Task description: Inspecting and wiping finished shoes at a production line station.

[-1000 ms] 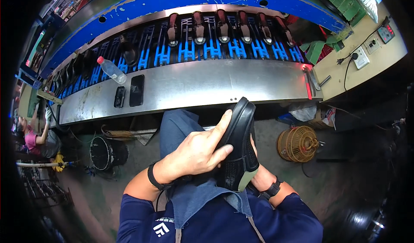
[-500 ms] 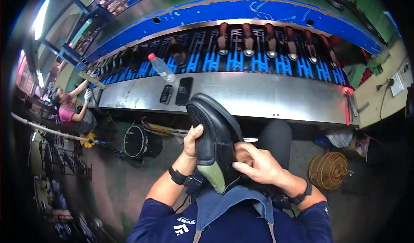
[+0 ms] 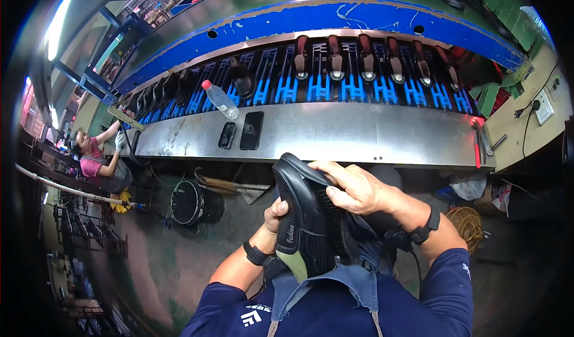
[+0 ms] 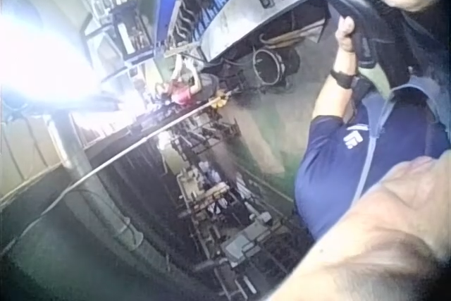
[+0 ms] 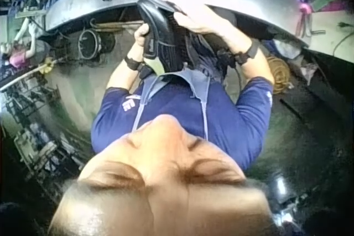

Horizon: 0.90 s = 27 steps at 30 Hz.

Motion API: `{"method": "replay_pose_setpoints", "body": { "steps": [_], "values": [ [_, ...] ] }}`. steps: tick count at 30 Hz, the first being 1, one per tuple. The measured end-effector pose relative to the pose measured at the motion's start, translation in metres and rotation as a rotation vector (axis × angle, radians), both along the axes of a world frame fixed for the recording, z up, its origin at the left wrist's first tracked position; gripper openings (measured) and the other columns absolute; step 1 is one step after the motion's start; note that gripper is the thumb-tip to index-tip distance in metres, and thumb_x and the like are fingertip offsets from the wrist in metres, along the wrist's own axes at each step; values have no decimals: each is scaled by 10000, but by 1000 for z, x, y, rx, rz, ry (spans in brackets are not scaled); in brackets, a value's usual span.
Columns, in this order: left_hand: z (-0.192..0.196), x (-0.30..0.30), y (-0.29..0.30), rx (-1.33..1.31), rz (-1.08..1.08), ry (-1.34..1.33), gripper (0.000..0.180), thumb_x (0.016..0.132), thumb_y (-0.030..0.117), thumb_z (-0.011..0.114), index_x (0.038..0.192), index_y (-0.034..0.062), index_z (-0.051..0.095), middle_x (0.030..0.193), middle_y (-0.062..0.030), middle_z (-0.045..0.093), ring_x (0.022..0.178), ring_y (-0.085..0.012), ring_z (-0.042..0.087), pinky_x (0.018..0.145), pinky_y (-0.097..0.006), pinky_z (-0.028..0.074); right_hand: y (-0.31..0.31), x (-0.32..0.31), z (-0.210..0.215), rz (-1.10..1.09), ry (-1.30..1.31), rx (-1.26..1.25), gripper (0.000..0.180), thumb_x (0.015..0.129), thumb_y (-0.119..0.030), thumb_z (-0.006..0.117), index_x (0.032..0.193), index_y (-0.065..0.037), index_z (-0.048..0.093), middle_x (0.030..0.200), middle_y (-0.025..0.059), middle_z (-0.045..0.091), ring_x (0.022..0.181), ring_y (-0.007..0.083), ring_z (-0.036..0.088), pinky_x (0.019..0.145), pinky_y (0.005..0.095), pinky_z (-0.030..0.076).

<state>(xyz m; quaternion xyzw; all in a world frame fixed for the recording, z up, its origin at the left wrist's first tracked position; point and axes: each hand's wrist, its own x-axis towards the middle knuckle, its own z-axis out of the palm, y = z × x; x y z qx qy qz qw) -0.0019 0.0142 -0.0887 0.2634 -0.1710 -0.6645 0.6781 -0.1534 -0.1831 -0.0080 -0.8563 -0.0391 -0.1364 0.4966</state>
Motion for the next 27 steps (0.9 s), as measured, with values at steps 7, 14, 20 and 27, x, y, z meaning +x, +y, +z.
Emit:
{"method": "replay_pose_setpoints", "body": {
  "steps": [7,14,20,27],
  "values": [
    [-17,-9,3,-19,55,32,729,832,443,709,1395,26,506,1297,-172,620,1166,-309,634,1061,-444,488,44,-14,16,-212,53,-236,628,862,-232,633,1334,117,410,669,202,617,607,386,655,580,469,523],
    [-47,8,-7,74,100,119,640,949,438,565,1365,-43,482,1283,-226,612,1167,-342,632,1039,-490,502,113,-84,-71,-409,-61,-404,763,739,-42,699,1423,83,384,1292,303,486,1133,443,530,960,470,468],
    [-22,4,-67,338,82,143,511,1012,447,479,1249,9,597,1160,-176,679,1008,-295,680,903,-443,561,84,-72,-65,-271,-217,-614,751,632,-57,731,1358,-155,569,1463,228,420,1347,447,413,1057,538,393],
    [-41,35,-7,261,-161,-1247,547,1070,472,358,1173,18,646,977,-60,668,873,-119,633,793,-299,514,60,-20,21,-529,-96,51,741,767,-148,818,1409,-25,470,1360,225,537,1242,343,551,1054,422,443]
  ]
}}
